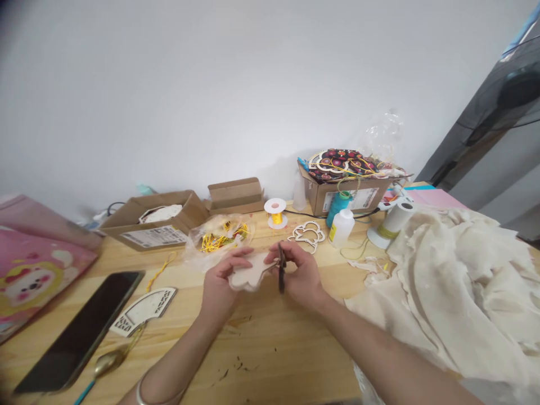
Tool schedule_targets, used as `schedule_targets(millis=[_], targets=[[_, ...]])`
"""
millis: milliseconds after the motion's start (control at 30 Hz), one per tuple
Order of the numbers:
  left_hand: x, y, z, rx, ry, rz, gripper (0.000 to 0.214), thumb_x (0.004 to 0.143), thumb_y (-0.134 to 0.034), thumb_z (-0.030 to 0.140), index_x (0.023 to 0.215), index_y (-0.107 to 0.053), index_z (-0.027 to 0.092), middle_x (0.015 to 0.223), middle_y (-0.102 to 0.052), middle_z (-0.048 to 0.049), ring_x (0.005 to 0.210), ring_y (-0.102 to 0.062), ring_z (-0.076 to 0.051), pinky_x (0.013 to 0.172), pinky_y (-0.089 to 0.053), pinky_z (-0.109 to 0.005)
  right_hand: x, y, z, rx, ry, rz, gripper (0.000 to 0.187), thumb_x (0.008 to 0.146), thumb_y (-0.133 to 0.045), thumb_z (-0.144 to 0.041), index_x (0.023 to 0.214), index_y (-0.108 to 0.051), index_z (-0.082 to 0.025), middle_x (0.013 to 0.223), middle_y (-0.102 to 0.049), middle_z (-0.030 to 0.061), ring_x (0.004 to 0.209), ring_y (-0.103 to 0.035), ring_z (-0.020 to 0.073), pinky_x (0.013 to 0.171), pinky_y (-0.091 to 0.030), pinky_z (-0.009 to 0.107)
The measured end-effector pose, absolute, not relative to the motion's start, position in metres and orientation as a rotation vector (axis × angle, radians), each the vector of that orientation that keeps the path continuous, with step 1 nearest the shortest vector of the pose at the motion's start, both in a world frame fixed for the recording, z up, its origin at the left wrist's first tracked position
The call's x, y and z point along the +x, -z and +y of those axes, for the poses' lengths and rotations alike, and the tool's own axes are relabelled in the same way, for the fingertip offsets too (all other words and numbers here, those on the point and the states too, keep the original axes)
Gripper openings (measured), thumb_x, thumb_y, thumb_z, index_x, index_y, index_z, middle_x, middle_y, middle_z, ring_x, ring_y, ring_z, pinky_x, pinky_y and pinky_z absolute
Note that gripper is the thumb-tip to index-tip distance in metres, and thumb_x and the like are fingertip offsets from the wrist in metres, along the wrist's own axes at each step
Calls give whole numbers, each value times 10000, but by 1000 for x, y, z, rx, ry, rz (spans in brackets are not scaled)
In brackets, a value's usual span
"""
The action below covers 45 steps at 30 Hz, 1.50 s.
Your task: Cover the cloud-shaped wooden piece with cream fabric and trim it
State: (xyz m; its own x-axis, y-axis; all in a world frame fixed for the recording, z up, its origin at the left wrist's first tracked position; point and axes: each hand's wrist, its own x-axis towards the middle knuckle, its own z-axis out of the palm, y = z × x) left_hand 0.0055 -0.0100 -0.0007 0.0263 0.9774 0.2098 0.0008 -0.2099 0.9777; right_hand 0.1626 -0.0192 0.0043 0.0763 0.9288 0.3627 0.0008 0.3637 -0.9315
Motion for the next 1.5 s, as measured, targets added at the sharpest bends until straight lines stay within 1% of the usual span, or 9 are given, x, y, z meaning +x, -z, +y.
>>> schedule_targets(millis=[133,300,433,567,800,1000,1133,1300,1500], targets=[[0,2,-9,1641,-1476,1030,132,545,-732,113,634,-660,180,1086,-568,-102,1005,-540,-229,796,-443,-312,166,-6,-23,-876,-557,-1579,317,583,-499,10,772,-610,-219,694,-636,-3,658,-536,140,591,-433,262],[-1,0,-9,1662,-1461,1047,128,555,-729,130,648,-658,181,1110,-568,-112,1046,-522,-246,819,-432,-330,164,-6,-23,-931,-621,-1490,273,605,-549,-29,786,-607,-225,699,-626,-5,659,-552,142,603,-441,268],[4,-4,-11,1431,-1291,1085,125,607,-702,216,721,-674,171,878,-675,-72,834,-604,-208,739,-460,-312,161,-5,-20,-995,-992,-1200,294,597,-688,-189,868,-576,-221,685,-613,-12,623,-572,136,580,-448,268],[6,-2,-11,1128,-1128,1138,206,634,-682,328,718,-674,140,647,-673,-19,586,-585,-152,578,-460,-264,161,-3,-15,-988,-1274,-982,374,566,-737,-316,871,-551,-205,593,-539,-54,500,-502,87,490,-408,229],[4,7,-8,917,-1131,1050,221,643,-676,329,717,-674,120,573,-641,-4,504,-555,-125,541,-447,-246,162,-3,-13,-1013,-1336,-946,396,616,-695,-395,915,-530,-194,602,-533,-56,498,-513,88,478,-428,229],[5,6,-9,888,-1169,1044,258,680,-645,327,528,-591,126,472,-568,25,444,-478,-81,461,-381,-189,164,-3,-12,-1015,-1370,-938,415,552,-745,-307,889,-538,-181,601,-552,-52,492,-493,69,460,-390,202],[5,3,-9,886,-1195,983,223,712,-620,322,610,-627,123,544,-611,12,496,-514,-93,487,-399,-191,163,-3,-14,-1016,-1398,-905,401,538,-750,-274,867,-537,-188,602,-561,-57,492,-502,69,467,-401,205],[7,-5,-8,823,-1200,828,294,775,-543,368,932,-641,141,821,-685,-53,706,-609,-156,588,-471,-237,161,-6,-15,-1012,-1423,-785,399,566,-744,-270,890,-525,-188,633,-584,-46,510,-537,77,494,-434,216],[7,-2,-5,846,-1234,851,354,663,-682,217,1003,-618,141,932,-682,-79,793,-619,-168,691,-493,-271,159,-3,-17,-1006,-1442,-746,454,549,-765,-253,929,-523,-192,715,-626,-20,575,-583,97,534,-450,218]])
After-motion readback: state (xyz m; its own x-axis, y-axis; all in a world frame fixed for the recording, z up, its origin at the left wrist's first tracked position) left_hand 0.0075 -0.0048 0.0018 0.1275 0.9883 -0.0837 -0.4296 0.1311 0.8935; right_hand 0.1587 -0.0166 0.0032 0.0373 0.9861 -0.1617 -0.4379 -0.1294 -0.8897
